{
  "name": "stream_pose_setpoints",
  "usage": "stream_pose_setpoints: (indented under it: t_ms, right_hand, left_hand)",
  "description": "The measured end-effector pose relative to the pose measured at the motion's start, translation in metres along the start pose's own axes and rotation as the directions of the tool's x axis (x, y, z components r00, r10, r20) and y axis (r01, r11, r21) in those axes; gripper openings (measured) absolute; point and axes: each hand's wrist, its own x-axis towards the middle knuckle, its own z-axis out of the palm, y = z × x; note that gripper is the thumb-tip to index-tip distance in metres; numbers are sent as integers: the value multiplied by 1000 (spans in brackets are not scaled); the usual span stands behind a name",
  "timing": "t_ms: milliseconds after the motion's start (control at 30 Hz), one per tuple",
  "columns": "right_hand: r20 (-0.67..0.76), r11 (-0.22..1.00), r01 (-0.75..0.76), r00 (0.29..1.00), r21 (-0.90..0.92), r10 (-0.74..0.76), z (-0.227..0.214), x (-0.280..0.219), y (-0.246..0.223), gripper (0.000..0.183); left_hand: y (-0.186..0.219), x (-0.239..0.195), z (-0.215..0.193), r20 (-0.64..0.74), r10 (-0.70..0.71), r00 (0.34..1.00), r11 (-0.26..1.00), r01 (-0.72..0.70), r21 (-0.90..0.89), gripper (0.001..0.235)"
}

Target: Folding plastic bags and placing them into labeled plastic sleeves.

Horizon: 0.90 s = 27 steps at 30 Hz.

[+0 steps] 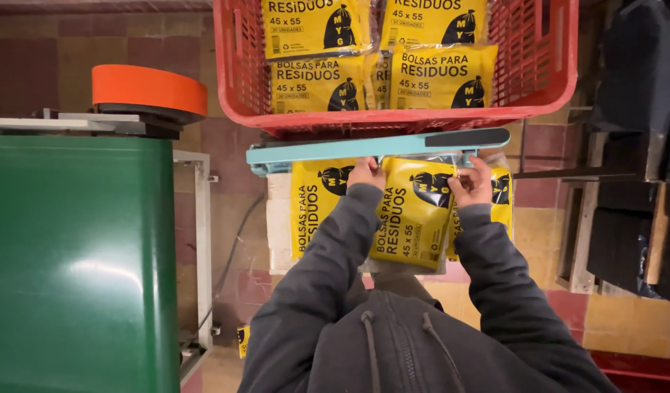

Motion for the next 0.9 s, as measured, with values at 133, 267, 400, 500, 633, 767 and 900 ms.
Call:
stream_pose_setpoints:
  t_ms: [133,267,400,500,633,767,900]
  right_hand:
    - [-44,998,-40,998,40,42,11,11,27,55]
    - [-132,999,-3,991,-49,-4,32,22,23,36]
    - [-212,983,1,976,-184,-41,44,28,12,35]
    - [-218,995,69,972,-76,-84,44,33,34,34]
    - [-255,997,73,964,-23,-76,44,32,26,31]
    - [-118,806,266,917,-529,-381,57,10,-102,22]
    - [430,305,744,615,-595,-661,86,19,-253,22]
  left_hand:
    - [18,-16,-27,-14,8,1000,983,-5,181,21]
    - [18,-31,-36,39,215,976,895,-213,392,21]
    - [3,-66,3,191,590,784,576,-575,581,31]
    - [66,-95,-31,214,608,765,567,-607,557,84]
    - [48,-90,-9,216,580,786,568,-579,585,94]
    - [42,-89,-3,200,576,793,583,-570,579,90]
    - [41,-88,-4,190,594,782,590,-583,558,90]
